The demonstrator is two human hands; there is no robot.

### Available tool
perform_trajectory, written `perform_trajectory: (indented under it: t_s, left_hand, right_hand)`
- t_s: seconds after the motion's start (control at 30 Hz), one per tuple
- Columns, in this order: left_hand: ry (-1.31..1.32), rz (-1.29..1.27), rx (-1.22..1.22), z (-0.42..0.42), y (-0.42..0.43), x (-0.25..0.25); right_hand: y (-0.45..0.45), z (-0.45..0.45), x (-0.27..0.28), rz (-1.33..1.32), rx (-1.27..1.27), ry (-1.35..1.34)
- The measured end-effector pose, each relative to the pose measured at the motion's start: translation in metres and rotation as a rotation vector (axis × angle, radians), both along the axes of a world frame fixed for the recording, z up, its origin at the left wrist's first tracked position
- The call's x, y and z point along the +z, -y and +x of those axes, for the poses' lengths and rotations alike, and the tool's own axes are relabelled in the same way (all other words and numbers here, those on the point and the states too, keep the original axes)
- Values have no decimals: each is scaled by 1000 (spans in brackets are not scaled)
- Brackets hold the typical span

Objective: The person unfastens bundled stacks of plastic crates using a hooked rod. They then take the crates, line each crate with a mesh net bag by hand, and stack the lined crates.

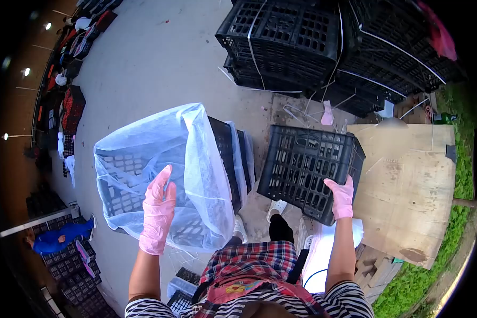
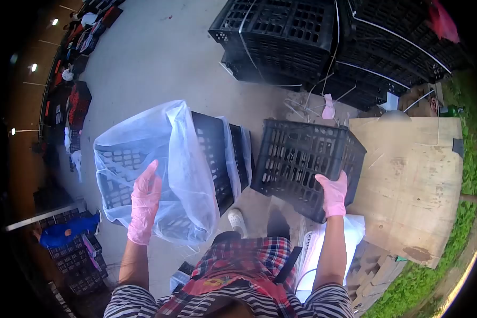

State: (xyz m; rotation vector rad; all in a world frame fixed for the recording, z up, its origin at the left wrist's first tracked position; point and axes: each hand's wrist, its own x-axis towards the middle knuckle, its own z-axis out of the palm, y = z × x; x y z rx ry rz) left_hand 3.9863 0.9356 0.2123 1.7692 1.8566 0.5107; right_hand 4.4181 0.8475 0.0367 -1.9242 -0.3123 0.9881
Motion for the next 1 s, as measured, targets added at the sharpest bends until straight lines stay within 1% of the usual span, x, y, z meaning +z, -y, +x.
perform_trajectory:
  t_s: [0.03, 0.07, 0.1, 0.17, 0.23, 0.3, 0.33, 0.37, 0.43, 0.47, 0.5, 0.53, 0.57, 0.63, 0.67, 0.7, 0.77, 0.8, 0.83, 0.87, 0.9, 0.93, 0.97, 1.0]
  left_hand:
    - [51, 133, -55, 17, 2, 16]
    - [121, 165, -117, 29, 6, 31]
    - [188, 196, -185, 41, 11, 43]
    - [383, 3, -226, 51, 30, 47]
    - [804, -24, -256, 59, 48, 43]
    - [937, -167, -234, 61, 59, 13]
    - [1138, -299, -282, 52, 66, 37]
    - [1171, -274, -288, 45, 73, 43]
    - [1471, -536, -280, 38, 80, 43]
    - [1485, -524, -347, 34, 82, 39]
    - [1505, -493, -348, 34, 79, 35]
    - [1553, -530, -422, 31, 77, 44]
    - [1559, -533, -430, 27, 77, 53]
    - [1570, -537, -447, 9, 82, 96]
    - [1741, -535, -542, 0, 84, 119]
    - [1755, -420, -589, -8, 89, 125]
    - [1788, -231, -633, -27, 99, 127]
    - [1806, -158, -635, -40, 106, 127]
    - [1994, -221, -664, -54, 103, 129]
    - [1908, -72, -537, -66, 109, 147]
    - [1733, 196, -421, -71, 114, 154]
    - [1519, 420, -259, -75, 120, 161]
    - [1168, 716, -105, -75, 125, 157]
    - [1108, 767, -70, -77, 142, 161]
  right_hand:
    - [13, 8, 26, -68, 20, 116]
    - [24, 11, 64, -33, 34, 128]
    - [40, 18, 84, -27, 34, 227]
    - [64, 18, 150, -69, 67, 429]
    - [79, 0, 234, -32, 154, 492]
    - [101, -3, 295, 65, 198, 512]
    - [110, -12, 333, 100, 269, 582]
    - [120, -30, 369, 234, 248, 574]
    - [137, -74, 445, 325, 264, 626]
    - [145, -104, 479, 389, 265, 638]
    - [153, -129, 508, 457, 268, 645]
    - [160, -147, 528, 519, 272, 648]
    - [167, -165, 544, 586, 280, 648]
    - [174, -196, 568, 674, 305, 646]
    - [176, -197, 574, 695, 316, 689]
    - [175, -201, 580, 710, 329, 696]
    - [161, -206, 585, 722, 491, 722]
    - [143, -202, 579, 838, 510, 699]
    - [122, -195, 570, 950, 536, 670]
    - [109, -192, 570, 897, 659, 560]
    - [72, -138, 559, 918, 791, 576]
    - [61, -145, 559, 907, 873, 456]
    - [50, -158, 558, 886, 954, 329]
    - [37, -170, 550, 885, 1015, 273]
